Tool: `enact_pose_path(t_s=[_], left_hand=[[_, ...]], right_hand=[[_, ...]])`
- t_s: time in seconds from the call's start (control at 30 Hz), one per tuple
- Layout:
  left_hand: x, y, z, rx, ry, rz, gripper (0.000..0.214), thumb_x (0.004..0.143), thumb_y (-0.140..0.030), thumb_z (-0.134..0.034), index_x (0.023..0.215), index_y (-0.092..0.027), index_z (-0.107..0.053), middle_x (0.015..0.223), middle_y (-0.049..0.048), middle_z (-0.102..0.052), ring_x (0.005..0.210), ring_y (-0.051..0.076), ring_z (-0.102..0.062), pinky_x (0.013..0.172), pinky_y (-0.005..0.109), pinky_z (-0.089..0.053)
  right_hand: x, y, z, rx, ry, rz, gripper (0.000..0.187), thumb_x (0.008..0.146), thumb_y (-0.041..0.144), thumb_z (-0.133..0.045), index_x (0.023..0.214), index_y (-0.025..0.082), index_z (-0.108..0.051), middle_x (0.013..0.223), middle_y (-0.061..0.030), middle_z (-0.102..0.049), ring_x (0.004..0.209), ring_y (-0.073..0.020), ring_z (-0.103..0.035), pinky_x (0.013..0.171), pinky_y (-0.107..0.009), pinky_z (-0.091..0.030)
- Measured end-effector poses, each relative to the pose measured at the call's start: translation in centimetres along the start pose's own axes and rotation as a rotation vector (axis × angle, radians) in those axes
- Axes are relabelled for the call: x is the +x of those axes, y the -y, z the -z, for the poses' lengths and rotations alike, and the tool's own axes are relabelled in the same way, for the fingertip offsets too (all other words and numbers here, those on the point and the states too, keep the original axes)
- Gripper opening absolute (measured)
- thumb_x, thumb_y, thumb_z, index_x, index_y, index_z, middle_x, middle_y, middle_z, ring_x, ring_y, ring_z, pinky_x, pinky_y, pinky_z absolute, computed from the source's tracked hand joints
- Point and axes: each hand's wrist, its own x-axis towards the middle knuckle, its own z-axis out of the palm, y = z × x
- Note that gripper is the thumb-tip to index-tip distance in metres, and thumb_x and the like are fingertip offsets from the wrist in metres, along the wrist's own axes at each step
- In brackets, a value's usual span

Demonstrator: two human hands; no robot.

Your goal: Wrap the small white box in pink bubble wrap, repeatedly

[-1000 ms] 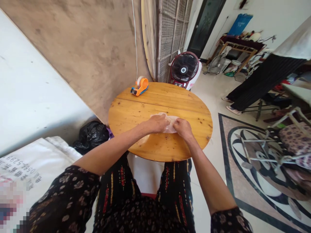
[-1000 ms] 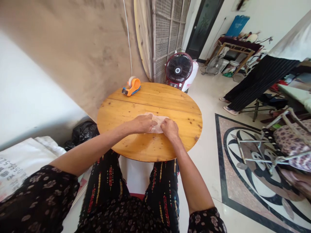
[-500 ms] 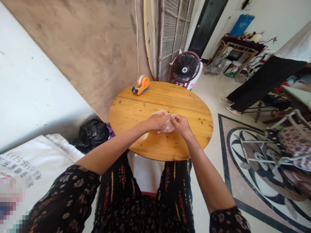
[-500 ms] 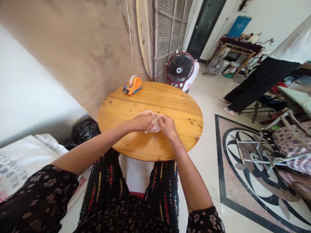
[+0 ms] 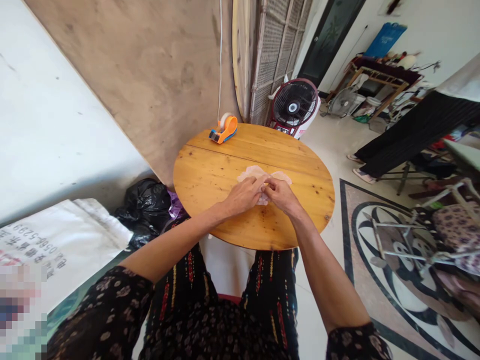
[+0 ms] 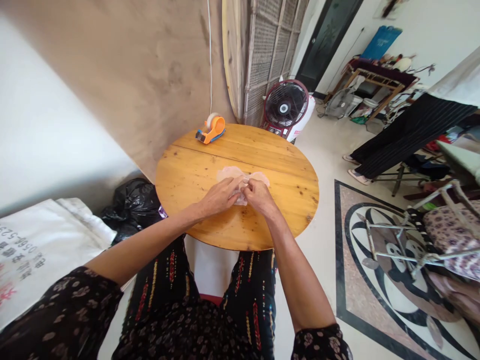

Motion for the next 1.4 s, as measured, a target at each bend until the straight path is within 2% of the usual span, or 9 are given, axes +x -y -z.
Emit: enact_pose_path(t_s=[0.17,0.33,0.57,0.77,0.9,1.0,1.2,1.33,1.4], left_hand=[[-0.8,0.5,-1.1,-0.087,-0.108,-0.051,0.056,0.088,-0.020,-0.046,0.142,-0.017,-0.030,0.125,0.0122,-0.056,0.117,0.022,-0.051,0.098,0.036,-0.044],[-1.0,0.7,-1.2,-0.212,-0.156,-0.062,0.055,0.085,-0.017,-0.047,0.138,-0.015,-0.036,0.124,0.0125,-0.057,0.113,0.021,-0.053,0.099,0.038,-0.043],[-2.0,-0.2,-0.9,-0.372,-0.168,0.087,0.070,0.074,-0.013,-0.052,0.141,-0.016,-0.033,0.122,0.0101,-0.060,0.105,0.019,-0.057,0.092,0.035,-0.048],[-1.0,-1.8,-1.1,-0.431,-0.254,0.325,0.047,0.084,-0.032,-0.055,0.128,-0.016,-0.050,0.106,0.0065,-0.066,0.087,0.017,-0.061,0.082,0.032,-0.051],[-0.3,-1.8,-2.1,-0.405,-0.299,0.355,0.041,0.084,-0.023,-0.052,0.124,-0.015,-0.053,0.102,0.0054,-0.066,0.084,0.016,-0.060,0.082,0.031,-0.050],[-1.3,-1.7,-2.5,-0.382,-0.327,0.315,0.042,0.084,-0.018,-0.049,0.126,-0.017,-0.051,0.107,0.0064,-0.064,0.086,0.015,-0.059,0.084,0.031,-0.050],[-2.6,-1.9,1.1,0.042,-0.402,0.141,0.034,0.089,-0.018,-0.044,0.121,-0.019,-0.056,0.117,0.0115,-0.056,0.112,0.023,-0.050,0.097,0.040,-0.042],[0.9,-1.3,3.9,0.317,-0.251,0.014,0.035,0.086,-0.021,-0.050,0.120,-0.019,-0.059,0.136,0.0138,-0.045,0.125,0.031,-0.038,0.102,0.046,-0.033],[3.4,-0.4,4.4,0.353,-0.121,-0.035,0.030,0.084,-0.021,-0.052,0.111,-0.018,-0.064,0.127,0.0134,-0.053,0.119,0.031,-0.043,0.098,0.045,-0.035]], right_hand=[[-0.7,0.7,0.8,0.085,0.121,0.046,0.025,0.073,0.016,-0.041,0.086,0.017,-0.062,0.068,0.0001,-0.062,0.062,-0.0132,-0.056,0.065,-0.025,-0.043],[-0.7,-0.2,0.2,0.170,0.157,0.063,0.038,0.071,0.019,-0.048,0.107,0.017,-0.059,0.070,0.0027,-0.060,0.058,-0.0119,-0.053,0.058,-0.023,-0.041],[-0.8,0.5,-0.4,-0.143,0.066,0.063,0.049,0.071,0.012,-0.052,0.120,0.014,-0.057,0.081,-0.0006,-0.066,0.061,-0.0116,-0.055,0.062,-0.024,-0.041],[-1.3,1.7,-0.3,-0.254,0.044,0.092,0.061,0.076,0.010,-0.050,0.136,0.013,-0.045,0.105,-0.0068,-0.068,0.071,-0.0135,-0.058,0.071,-0.026,-0.044],[-1.5,1.5,-0.2,-0.357,0.033,0.143,0.060,0.079,0.014,-0.051,0.138,0.012,-0.043,0.109,-0.0092,-0.067,0.084,-0.0192,-0.061,0.078,-0.031,-0.046],[-1.9,1.0,-0.4,-0.468,-0.023,0.249,0.060,0.081,0.016,-0.050,0.140,0.011,-0.040,0.113,-0.0127,-0.066,0.101,-0.0253,-0.058,0.088,-0.038,-0.044],[-2.6,0.6,-0.8,-0.545,-0.073,0.314,0.054,0.085,0.015,-0.047,0.138,0.015,-0.042,0.105,-0.0113,-0.067,0.098,-0.0270,-0.057,0.088,-0.041,-0.043],[-2.8,0.8,-0.9,-0.569,-0.103,0.301,0.047,0.087,0.018,-0.046,0.134,0.013,-0.047,0.104,-0.0142,-0.066,0.097,-0.0278,-0.057,0.086,-0.040,-0.043],[-2.7,0.7,-0.9,-0.560,-0.106,0.294,0.048,0.086,0.017,-0.047,0.134,0.012,-0.047,0.104,-0.0141,-0.066,0.096,-0.0279,-0.057,0.086,-0.040,-0.043]])
